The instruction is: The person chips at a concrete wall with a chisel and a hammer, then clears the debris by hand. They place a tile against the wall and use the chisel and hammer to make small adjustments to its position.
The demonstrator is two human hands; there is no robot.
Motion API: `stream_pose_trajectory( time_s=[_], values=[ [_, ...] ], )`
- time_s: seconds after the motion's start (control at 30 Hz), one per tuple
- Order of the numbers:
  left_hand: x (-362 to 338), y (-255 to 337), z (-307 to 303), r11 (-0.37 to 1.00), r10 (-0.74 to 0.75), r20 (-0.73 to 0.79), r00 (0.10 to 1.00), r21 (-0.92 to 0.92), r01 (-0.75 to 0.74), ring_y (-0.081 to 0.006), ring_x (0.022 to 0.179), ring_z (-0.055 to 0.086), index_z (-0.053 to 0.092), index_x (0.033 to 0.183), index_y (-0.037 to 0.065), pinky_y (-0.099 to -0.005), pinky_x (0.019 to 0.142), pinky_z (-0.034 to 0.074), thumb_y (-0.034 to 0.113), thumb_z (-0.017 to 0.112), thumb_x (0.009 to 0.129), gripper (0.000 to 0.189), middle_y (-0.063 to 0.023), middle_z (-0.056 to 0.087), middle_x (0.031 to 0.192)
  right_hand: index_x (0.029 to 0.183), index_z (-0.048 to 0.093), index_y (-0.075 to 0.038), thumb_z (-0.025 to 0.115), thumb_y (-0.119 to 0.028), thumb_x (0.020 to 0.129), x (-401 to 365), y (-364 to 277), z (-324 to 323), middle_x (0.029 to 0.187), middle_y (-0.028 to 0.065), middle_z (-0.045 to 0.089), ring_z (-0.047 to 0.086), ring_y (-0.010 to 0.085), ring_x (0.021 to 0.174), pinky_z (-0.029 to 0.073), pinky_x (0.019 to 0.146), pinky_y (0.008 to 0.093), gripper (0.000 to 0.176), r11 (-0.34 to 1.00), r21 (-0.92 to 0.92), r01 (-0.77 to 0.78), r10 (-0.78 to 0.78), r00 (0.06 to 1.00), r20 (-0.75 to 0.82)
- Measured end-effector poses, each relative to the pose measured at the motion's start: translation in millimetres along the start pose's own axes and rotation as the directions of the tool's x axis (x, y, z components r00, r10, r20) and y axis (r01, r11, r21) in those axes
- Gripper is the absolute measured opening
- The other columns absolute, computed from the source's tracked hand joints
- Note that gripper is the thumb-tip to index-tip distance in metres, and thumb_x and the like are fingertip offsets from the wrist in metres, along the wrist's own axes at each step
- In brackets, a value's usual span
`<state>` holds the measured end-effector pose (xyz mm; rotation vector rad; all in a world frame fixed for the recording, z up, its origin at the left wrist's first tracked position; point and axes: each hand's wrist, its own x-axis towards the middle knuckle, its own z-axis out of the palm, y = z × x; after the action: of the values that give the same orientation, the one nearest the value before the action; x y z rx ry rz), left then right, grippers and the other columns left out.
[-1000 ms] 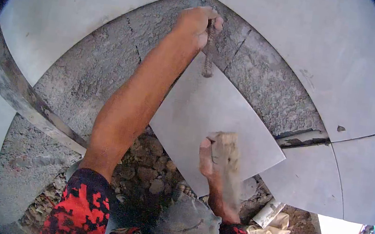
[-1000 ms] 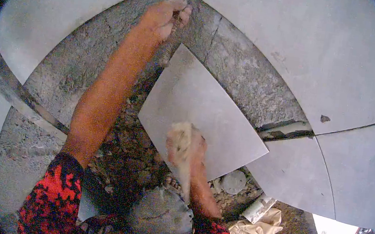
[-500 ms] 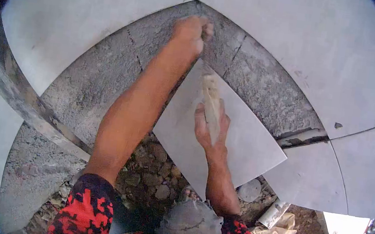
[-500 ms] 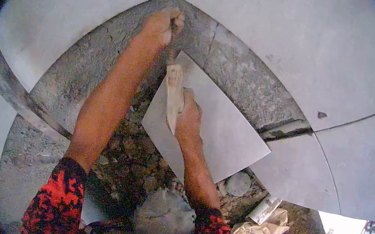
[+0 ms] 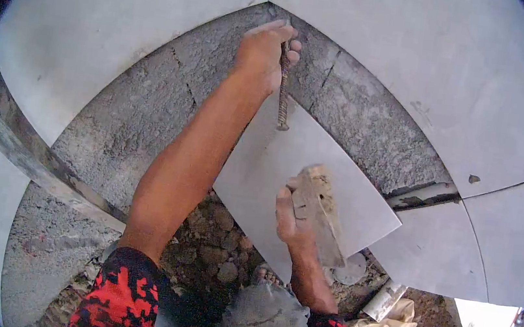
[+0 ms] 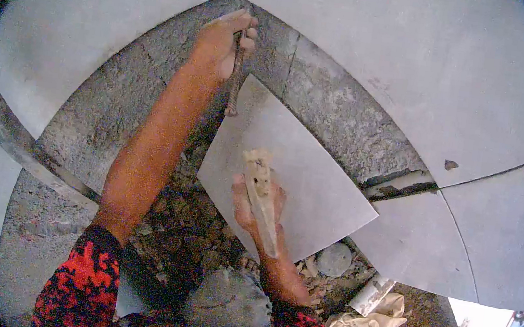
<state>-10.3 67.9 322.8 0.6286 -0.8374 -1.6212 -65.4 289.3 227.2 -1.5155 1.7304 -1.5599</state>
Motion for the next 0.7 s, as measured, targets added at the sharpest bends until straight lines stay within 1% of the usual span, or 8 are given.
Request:
stream_pose_trajectory(
  time_s=[0.03,0.17,0.27,0.37,0.43,0.47,0.53,0.7],
  values=[
    [3.3,3.0,-2.3,0.998,-0.058,0.014,0.998,-0.034,0.059,-0.0154,0.063,0.048,0.040,0.111,-0.006,-0.0229,0.045,0.039,-0.001,0.046,0.080,0.032,-0.0111,0.050,0.084,0.087,0.053,-0.001,0.059,-0.026,0.074,1.6,-0.2,0.5,0.072,0.0137,0.058,0.059,0.0305,0.061,0.047,0.055,0.0384,0.029,0.984,-0.155,0.085,-0.086,0.996,0.003],
    [7.4,10.9,-0.5,0.977,-0.197,0.011,0.980,-0.077,0.197,-0.0091,0.052,0.044,0.049,0.089,-0.002,-0.0193,0.043,0.040,0.009,0.046,0.084,0.013,-0.0053,0.050,0.069,0.089,0.052,-0.002,0.060,-0.024,0.073,13.2,-10.1,2.5,0.075,0.0158,0.058,0.059,0.0324,0.063,0.047,0.056,0.0378,0.028,0.990,-0.134,0.044,-0.040,0.999,0.033],
    [10.9,12.0,-0.9,0.973,-0.200,0.068,0.978,-0.108,0.206,-0.0097,0.052,0.043,0.048,0.087,-0.002,-0.0197,0.043,0.040,0.009,0.046,0.085,0.012,-0.0057,0.049,0.069,0.092,0.051,-0.001,0.060,-0.022,0.071,26.1,-18.9,2.1,0.078,0.0179,0.058,0.059,0.0333,0.068,0.047,0.059,0.0379,0.030,0.931,-0.217,0.293,-0.294,0.955,0.030],
    [13.0,10.7,-0.6,0.976,-0.169,0.060,0.984,-0.129,0.176,-0.0159,0.059,0.045,0.043,0.090,-0.004,-0.0228,0.040,0.037,0.000,0.042,0.082,0.009,-0.0114,0.047,0.077,0.087,0.054,0.001,0.056,-0.016,0.077,40.1,-17.1,14.1,0.080,0.0176,0.055,0.053,0.0334,0.076,0.043,0.068,0.0394,0.019,0.981,-0.053,0.186,-0.186,0.982,-0.009],
    [20.3,8.4,-6.6,0.956,-0.222,0.066,0.973,-0.181,0.230,-0.0155,0.059,0.044,0.043,0.089,-0.003,-0.0226,0.039,0.036,0.000,0.042,0.082,0.008,-0.0107,0.046,0.076,0.087,0.053,0.001,0.057,-0.012,0.076,50.6,-11.3,17.2,0.081,0.0166,0.055,0.053,0.0340,0.079,0.042,0.069,0.0419,0.018,0.992,-0.112,-0.059,0.075,0.987,0.145],
    [29.6,9.9,-8.2,0.933,-0.264,0.074,0.962,-0.231,0.274,-0.0152,0.059,0.043,0.043,0.088,-0.003,-0.0223,0.039,0.036,0.000,0.042,0.082,0.007,-0.0100,0.045,0.075,0.087,0.053,0.001,0.057,-0.012,0.076,50.5,-11.4,16.1,0.081,0.0166,0.055,0.053,0.0340,0.079,0.042,0.069,0.0419,0.018,0.993,-0.108,-0.042,0.057,0.989,0.138],
    [24.7,5.1,-8.2,0.951,-0.234,0.038,0.972,-0.201,0.236,-0.0151,0.059,0.042,0.043,0.088,-0.002,-0.0222,0.039,0.036,0.000,0.042,0.082,0.006,-0.0098,0.045,0.075,0.097,0.052,-0.002,0.060,-0.012,0.071,28.0,-17.0,7.9,0.081,0.0167,0.059,0.059,0.0305,0.076,0.047,0.064,0.0353,0.030,0.893,-0.246,0.377,-0.403,0.913,-0.065],
    [25.3,9.1,-3.3,0.959,-0.209,0.033,0.977,-0.187,0.211,-0.0154,0.059,0.042,0.043,0.091,0.000,-0.0223,0.041,0.036,0.001,0.041,0.083,0.008,-0.0087,0.044,0.076,0.099,0.052,-0.001,0.058,-0.012,0.073,42.1,-20.1,7.9,0.081,0.0161,0.059,0.059,0.0302,0.072,0.048,0.064,0.0324,0.029,0.926,-0.185,0.328,-0.337,0.941,-0.020]
  ],
)
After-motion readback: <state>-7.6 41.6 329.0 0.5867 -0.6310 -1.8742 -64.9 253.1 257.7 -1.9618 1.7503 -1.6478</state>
